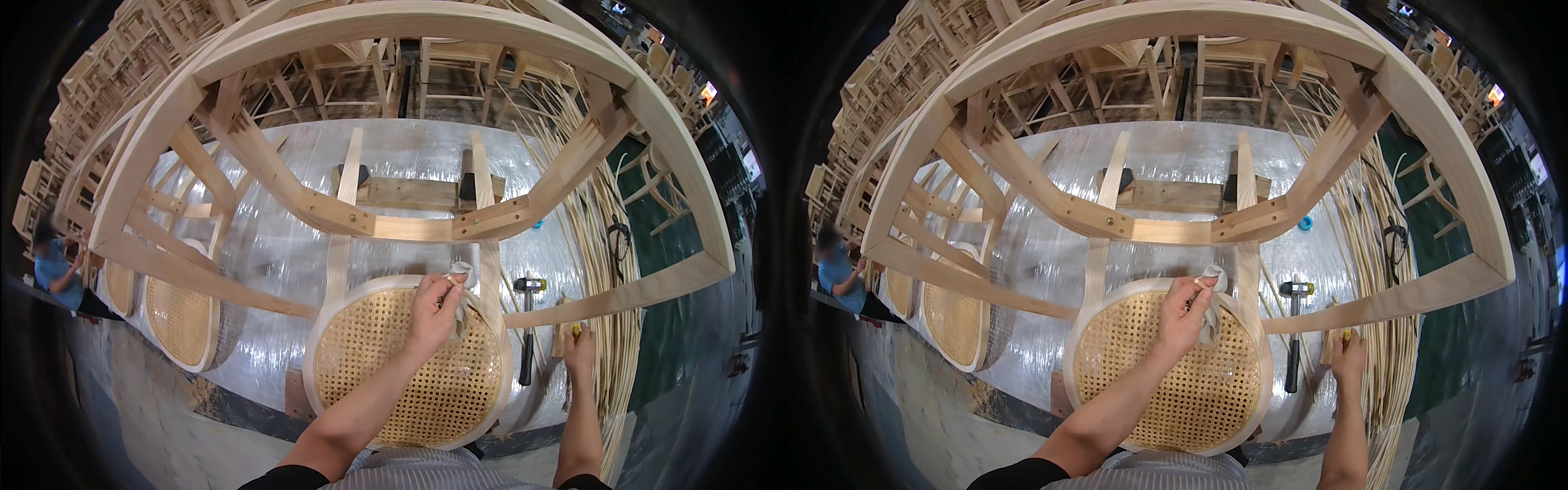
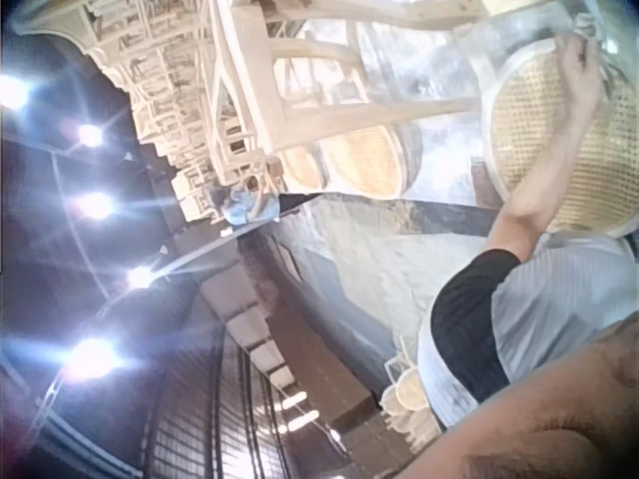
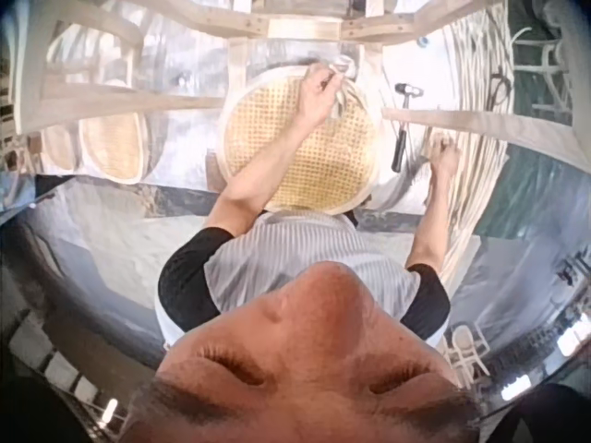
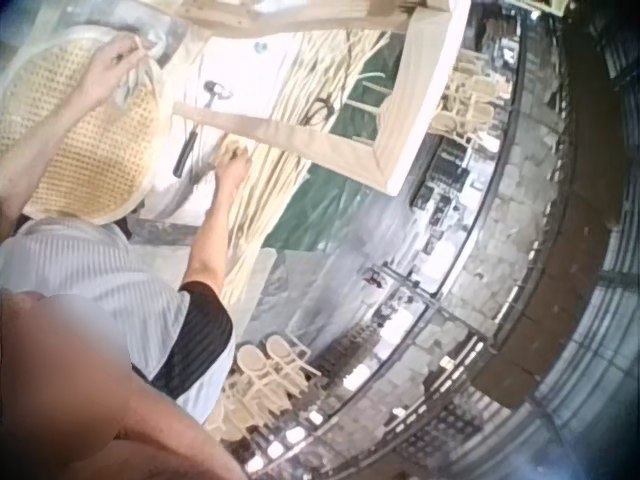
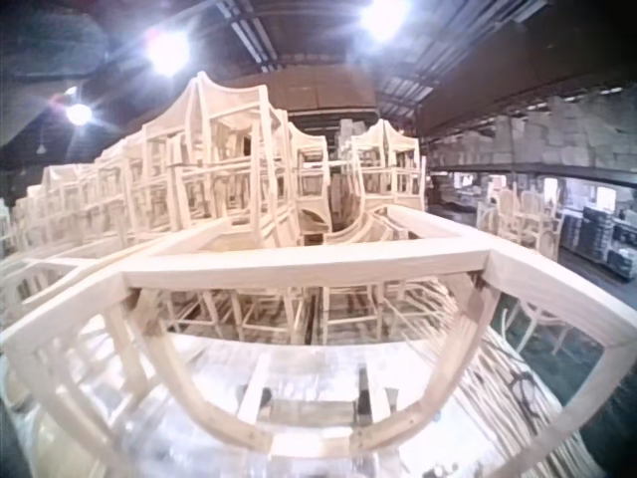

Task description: The person secures a woven cane seat into a wooden chair frame. They use a hammer to tap the cane strips into place around the perimeter and a utility knife to trim excess material. The person also wipes the seat surface with a cloth.

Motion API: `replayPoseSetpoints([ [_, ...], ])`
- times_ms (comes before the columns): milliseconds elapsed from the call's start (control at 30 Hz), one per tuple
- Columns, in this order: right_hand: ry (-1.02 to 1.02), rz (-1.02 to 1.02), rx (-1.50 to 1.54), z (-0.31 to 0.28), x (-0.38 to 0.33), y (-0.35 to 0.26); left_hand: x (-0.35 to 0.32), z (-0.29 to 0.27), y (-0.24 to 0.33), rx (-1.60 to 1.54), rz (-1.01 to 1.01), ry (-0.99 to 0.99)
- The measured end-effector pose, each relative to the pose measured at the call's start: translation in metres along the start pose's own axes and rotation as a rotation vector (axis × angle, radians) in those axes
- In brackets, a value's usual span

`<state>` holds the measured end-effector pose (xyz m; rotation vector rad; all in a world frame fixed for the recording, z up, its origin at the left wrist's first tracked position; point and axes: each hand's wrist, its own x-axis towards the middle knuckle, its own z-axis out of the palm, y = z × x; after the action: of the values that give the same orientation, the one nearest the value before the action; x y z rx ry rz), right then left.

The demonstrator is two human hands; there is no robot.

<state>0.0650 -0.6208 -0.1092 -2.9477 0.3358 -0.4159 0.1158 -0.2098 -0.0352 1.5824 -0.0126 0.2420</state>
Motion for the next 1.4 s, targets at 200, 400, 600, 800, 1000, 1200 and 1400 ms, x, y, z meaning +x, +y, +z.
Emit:
replayPoseSetpoints([
  [200, -0.183, 0.085, 0.118, 0.027, 0.037, -0.044, -0.002, -0.014, -0.010, 0.039, -0.007, 0.037],
  [400, -0.203, 0.043, 0.213, 0.004, 0.047, -0.057, -0.002, -0.016, -0.009, 0.118, -0.174, 0.028],
  [600, -0.174, 0.214, 0.326, -0.086, -0.020, -0.062, 0.001, -0.029, -0.026, -0.179, -0.483, 0.046],
  [800, -0.008, -0.175, 1.053, -0.178, -0.037, -0.203, -0.003, -0.012, -0.021, -0.484, -0.505, 0.104],
  [1000, -0.066, -0.286, 1.260, -0.097, 0.120, -0.373, -0.011, -0.008, -0.022, -0.530, -0.534, 0.166],
  [1200, -0.380, -0.351, 0.448, -0.019, 0.117, -0.444, -0.014, 0.000, -0.019, -0.543, -0.513, 0.320],
  [1400, -0.550, -0.350, 0.228, 0.010, 0.108, -0.437, -0.010, 0.003, -0.021, -0.503, -0.665, 0.369],
])
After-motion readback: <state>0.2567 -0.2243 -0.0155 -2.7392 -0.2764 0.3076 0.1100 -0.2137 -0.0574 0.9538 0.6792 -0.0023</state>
